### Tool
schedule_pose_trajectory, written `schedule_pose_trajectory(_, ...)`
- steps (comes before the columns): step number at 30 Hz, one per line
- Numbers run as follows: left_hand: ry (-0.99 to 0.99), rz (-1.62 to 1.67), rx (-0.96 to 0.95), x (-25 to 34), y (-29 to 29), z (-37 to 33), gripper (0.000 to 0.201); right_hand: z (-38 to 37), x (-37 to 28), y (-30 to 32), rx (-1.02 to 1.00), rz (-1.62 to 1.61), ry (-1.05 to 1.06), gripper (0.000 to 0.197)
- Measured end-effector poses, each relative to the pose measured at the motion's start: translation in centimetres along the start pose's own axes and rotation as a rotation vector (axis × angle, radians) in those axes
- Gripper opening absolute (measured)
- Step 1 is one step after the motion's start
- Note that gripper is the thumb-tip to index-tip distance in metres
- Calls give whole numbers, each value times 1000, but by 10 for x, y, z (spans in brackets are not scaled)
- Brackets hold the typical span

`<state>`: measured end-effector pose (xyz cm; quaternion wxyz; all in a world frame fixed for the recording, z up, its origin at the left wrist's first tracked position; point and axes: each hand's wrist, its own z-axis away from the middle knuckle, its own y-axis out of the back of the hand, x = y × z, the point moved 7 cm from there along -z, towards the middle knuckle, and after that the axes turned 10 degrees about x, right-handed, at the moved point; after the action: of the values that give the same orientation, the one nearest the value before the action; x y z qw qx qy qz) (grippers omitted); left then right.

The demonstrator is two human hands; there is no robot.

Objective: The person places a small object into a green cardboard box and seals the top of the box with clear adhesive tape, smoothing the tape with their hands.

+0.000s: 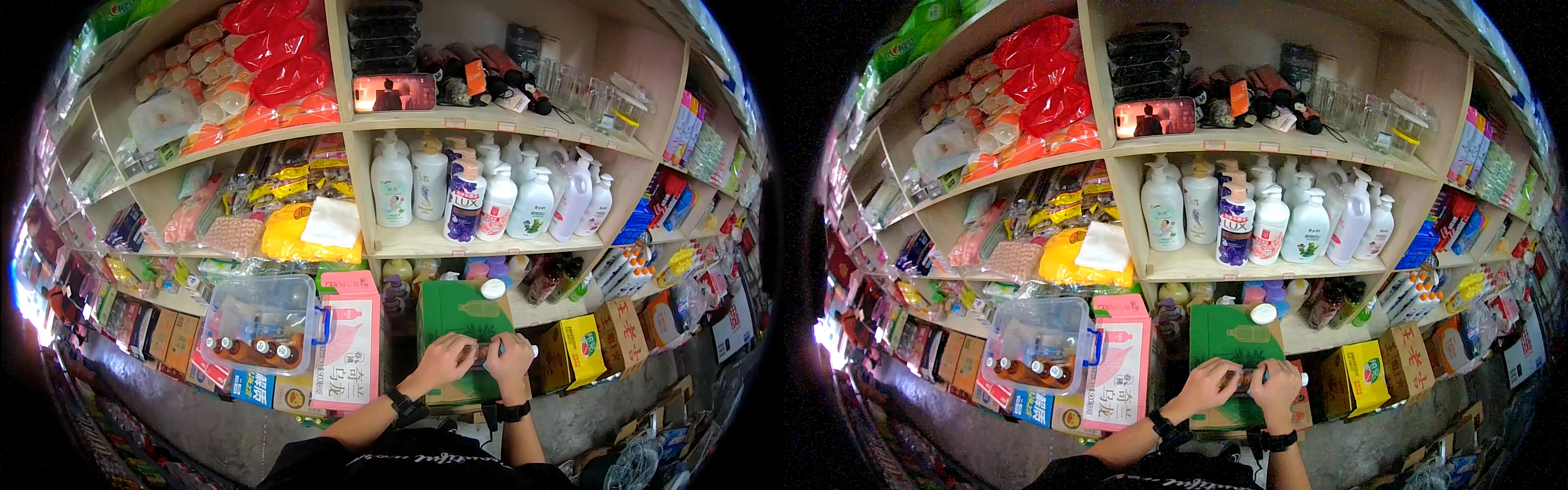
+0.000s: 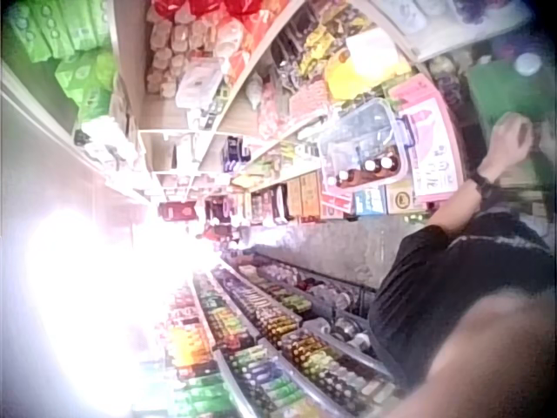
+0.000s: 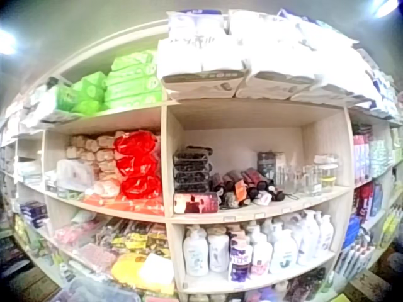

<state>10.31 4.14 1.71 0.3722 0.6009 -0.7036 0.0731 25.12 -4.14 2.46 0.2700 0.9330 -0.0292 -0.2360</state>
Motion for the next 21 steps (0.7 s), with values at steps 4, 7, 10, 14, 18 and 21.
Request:
schedule_pose_trajectory(4,-5,-1,8,1,1,0,12,1,1,-1,-14,10,-5,16)
schedule_pose_trajectory(7,-11,-1,11,0,0,0,12,1,0,-1,-23,14,-6,16)
schedule_pose_trajectory(10,-1,-21,-48,-3,-2,2,14,1,1,-1,-18,13,1,16)
schedule_pose_trajectory(14,-1,-17,-49,-3,-2,3,14,2,1,-1,-15,11,-5,15)
schedule_pose_trajectory(18,-2,-22,-44,-4,-2,3,14,1,0,0,-12,7,1,15)
schedule_pose_trajectory(21,-3,-24,-41,-4,-2,3,13,1,0,0,-13,9,3,15)
